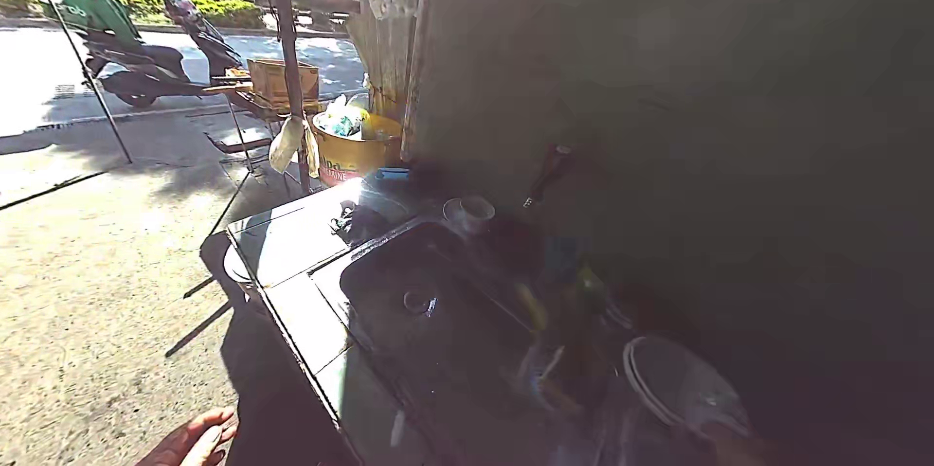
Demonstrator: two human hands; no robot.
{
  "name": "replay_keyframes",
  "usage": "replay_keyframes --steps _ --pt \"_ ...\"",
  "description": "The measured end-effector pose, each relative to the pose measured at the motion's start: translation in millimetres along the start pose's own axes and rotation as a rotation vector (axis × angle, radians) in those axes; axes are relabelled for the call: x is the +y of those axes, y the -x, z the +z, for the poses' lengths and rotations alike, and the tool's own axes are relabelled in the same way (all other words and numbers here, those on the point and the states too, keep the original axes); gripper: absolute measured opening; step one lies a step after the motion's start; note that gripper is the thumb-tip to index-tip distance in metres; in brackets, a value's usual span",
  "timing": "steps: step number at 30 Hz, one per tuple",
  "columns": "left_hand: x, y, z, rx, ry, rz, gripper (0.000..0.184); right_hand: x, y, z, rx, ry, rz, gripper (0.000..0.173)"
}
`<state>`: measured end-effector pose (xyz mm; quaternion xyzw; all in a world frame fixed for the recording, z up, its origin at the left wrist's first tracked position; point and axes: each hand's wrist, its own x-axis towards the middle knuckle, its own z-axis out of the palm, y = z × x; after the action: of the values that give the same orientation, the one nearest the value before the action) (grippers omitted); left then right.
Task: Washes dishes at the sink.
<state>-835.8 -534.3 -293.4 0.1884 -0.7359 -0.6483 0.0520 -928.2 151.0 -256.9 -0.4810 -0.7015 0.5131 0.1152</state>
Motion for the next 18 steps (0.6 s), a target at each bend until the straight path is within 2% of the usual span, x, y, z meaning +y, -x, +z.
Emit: replay_keyframes --steps 3,6,9,12,15,16,18 --pt "40 -86 31 -0.247 0.158 0.143 0.03 -3 56 37 -0.092 0.111 -0.036 0.049" --pt "75 -151 89 -0.521 0.192 0.219 0.032 -14 103 108 -0.204 0.239 -0.075 0.052" --pt "91 -190 157 -0.736 0.032 0.162 0.031 -20 124 187 -0.263 0.36 -0.039 0.047" --pt "106 -204 215 -0.97 -0.139 0.131 0.031 -21 116 249 -0.268 0.305 0.039 0.051" --pt "112 -204 261 -1.147 -0.191 0.161 0.032 -41 101 270 -0.354 0.24 0.104 0.053" --pt "116 -203 273 -1.172 -0.181 0.156 0.032 -60 96 266 -0.356 0.288 0.047 0.059" --pt "127 -208 296 -1.189 -0.154 0.14 0.032 -118 97 250 -0.256 0.339 -0.245 0.07"
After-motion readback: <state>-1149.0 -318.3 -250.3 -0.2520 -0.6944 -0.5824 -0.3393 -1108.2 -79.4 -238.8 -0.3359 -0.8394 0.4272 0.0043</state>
